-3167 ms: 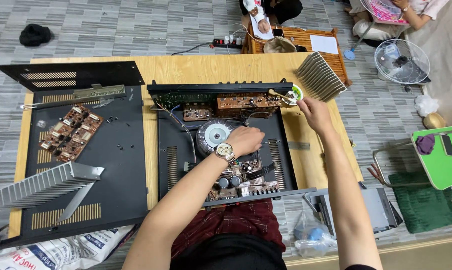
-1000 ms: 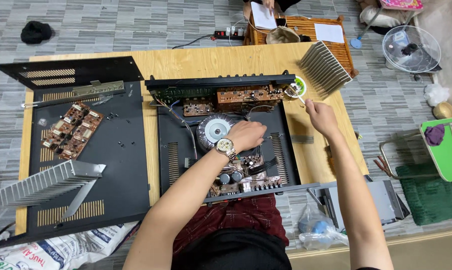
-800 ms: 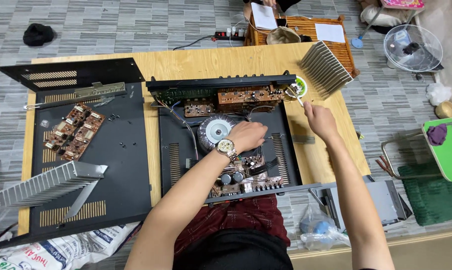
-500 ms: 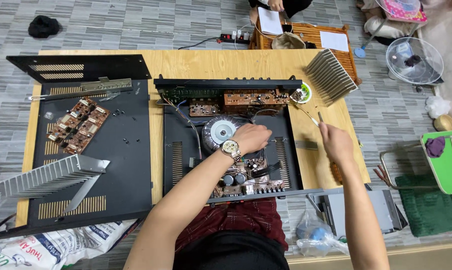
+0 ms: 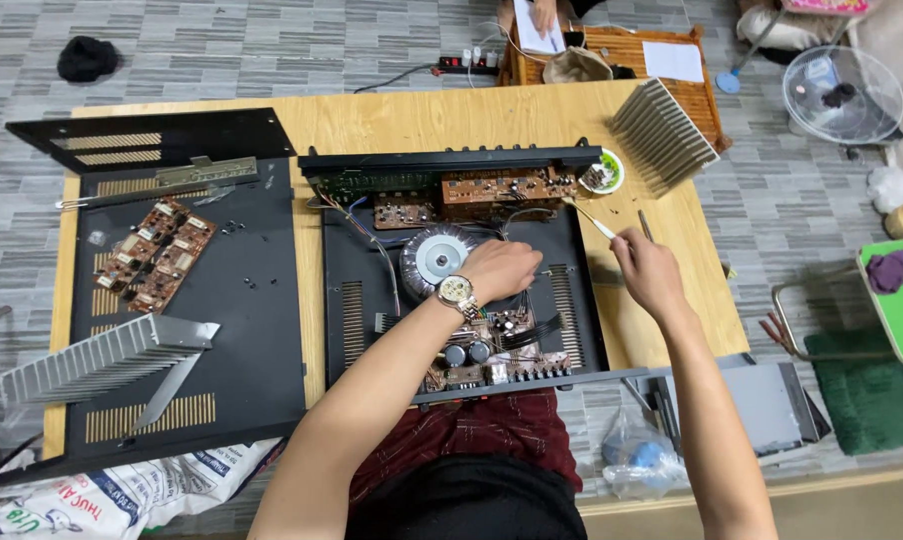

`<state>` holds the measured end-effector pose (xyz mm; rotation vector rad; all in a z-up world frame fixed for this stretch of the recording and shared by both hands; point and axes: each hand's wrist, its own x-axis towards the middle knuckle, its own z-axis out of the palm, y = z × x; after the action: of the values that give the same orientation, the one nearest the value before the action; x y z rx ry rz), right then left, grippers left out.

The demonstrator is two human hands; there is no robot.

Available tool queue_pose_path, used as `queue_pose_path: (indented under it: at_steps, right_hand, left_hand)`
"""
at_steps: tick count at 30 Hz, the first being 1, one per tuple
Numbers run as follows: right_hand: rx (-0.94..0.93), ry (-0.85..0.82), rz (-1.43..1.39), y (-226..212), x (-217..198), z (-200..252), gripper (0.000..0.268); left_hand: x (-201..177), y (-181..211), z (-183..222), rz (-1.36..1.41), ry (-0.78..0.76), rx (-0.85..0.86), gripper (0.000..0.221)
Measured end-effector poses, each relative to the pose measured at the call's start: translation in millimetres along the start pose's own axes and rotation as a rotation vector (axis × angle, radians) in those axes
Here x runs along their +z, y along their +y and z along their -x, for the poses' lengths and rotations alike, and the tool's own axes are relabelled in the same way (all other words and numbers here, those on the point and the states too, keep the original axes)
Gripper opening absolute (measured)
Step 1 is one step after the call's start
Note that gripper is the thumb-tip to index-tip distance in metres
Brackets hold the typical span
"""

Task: Repairing and cleaning the internal components of an electronic amplifier using a screwdriver and a brush

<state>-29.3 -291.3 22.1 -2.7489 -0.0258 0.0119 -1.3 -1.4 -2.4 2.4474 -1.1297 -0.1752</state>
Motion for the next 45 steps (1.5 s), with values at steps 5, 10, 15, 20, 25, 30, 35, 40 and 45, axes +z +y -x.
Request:
queue_pose_path:
  at_steps: [5,10,15,20,25,30,35,40,45]
  right_hand:
    - [-0.041,0.011,0.019,-10.9,0.5,-11.2,0.027]
    - [-0.006,-0.023,0.066,-10.7,-6.5,5.6,0.029]
    - [0.036,-0.047,0.092,-12.8,-16.2,17.6,0.03]
    - [0.043,-0.031,0.122,-16.4,-15.6,20.8,0.03]
    - [0.035,-0.018,0.147,-30.9,-18.3,14.2,0.029]
    - [-0.001,-0.03,0.207,-37.6,-15.4,8.9,0.028]
    - [0.004,-0.073,0.208,-18.9,-15.9,19.7,0.028]
    - [0.062,-0.076,0.156,14.7,-22.9,26.9,0.032]
    - [0.072,-0.039,0.142,28.3,-18.0,10.5,0.032]
  left_hand:
    - [-0.8,0.0,-1.7,-0.048,-0.002,0.007,0.018]
    - [0.2,0.4,-1.4,-0.053,0.015,0.0,0.018]
    - [3.6,-0.2,-1.8,-0.056,0.023,-0.009,0.018]
    - [9.1,-3.4,-4.0,-0.047,0.023,-0.009,0.02]
    - [10.2,-5.8,-4.2,-0.053,0.052,-0.003,0.02]
    - [6.0,-4.3,-1.6,-0.018,0.046,0.003,0.02]
    - [11.9,-7.0,-2.2,-0.028,0.061,0.011,0.02]
    - [12.2,-7.1,-2.6,-0.028,0.069,0.018,0.021]
    - [10.4,-5.6,-2.2,-0.043,0.049,0.015,0.024]
